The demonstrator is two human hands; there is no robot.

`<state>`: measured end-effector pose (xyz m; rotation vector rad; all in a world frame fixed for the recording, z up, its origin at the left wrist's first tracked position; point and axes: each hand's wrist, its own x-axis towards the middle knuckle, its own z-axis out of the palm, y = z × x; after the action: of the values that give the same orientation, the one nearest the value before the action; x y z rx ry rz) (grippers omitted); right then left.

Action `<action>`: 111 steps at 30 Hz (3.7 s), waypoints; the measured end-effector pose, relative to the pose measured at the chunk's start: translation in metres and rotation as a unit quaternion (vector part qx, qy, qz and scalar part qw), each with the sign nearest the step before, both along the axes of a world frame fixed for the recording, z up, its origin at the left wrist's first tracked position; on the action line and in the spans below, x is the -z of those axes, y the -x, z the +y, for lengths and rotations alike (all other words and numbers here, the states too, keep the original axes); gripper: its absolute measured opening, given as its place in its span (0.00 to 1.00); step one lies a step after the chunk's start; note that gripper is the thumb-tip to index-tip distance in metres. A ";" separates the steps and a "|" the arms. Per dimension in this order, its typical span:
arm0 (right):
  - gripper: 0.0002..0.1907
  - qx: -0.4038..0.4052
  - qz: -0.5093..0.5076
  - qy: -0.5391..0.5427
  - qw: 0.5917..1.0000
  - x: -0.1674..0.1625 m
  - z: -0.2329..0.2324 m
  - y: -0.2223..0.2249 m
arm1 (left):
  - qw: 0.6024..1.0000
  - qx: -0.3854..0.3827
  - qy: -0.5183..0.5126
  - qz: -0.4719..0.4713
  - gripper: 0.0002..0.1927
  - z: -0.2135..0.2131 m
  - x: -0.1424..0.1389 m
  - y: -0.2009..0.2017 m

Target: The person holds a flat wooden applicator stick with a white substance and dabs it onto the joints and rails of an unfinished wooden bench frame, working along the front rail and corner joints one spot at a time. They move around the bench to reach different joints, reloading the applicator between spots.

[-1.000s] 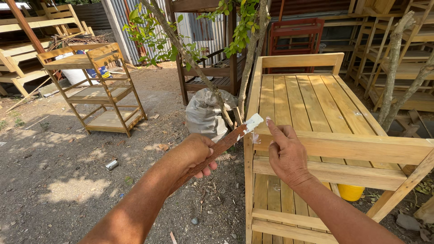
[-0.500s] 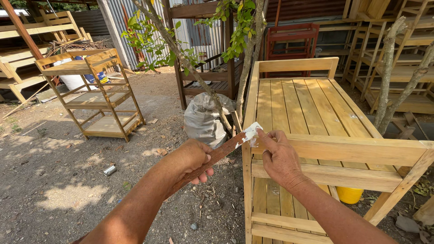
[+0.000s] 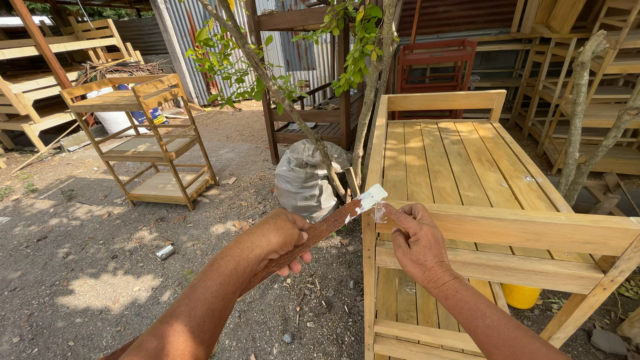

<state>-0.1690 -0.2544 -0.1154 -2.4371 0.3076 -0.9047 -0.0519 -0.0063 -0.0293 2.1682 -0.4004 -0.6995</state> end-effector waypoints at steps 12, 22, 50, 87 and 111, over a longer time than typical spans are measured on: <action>0.36 0.039 0.154 0.274 0.948 0.023 0.003 0.001 | 1.000 -0.004 0.021 -0.005 0.22 0.004 0.000 0.001; 0.38 0.027 0.195 0.389 0.900 0.025 -0.001 0.002 | 0.999 0.008 0.031 -0.013 0.21 0.002 -0.004 0.001; 0.28 0.050 -0.016 0.173 0.984 -0.011 -0.003 -0.001 | 0.999 0.028 -0.010 -0.014 0.20 0.002 0.003 -0.006; 0.45 0.035 0.299 0.389 0.871 0.035 -0.004 0.002 | 1.000 0.014 0.003 -0.002 0.20 -0.005 0.000 -0.004; 0.50 0.060 0.231 0.414 0.878 0.040 -0.014 0.009 | 1.000 0.023 0.001 0.001 0.20 -0.008 -0.003 0.001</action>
<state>-0.1777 -0.2685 -0.1552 -3.4754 0.2704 -0.5320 -0.0534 -0.0145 -0.0266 2.1622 -0.4507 -0.7256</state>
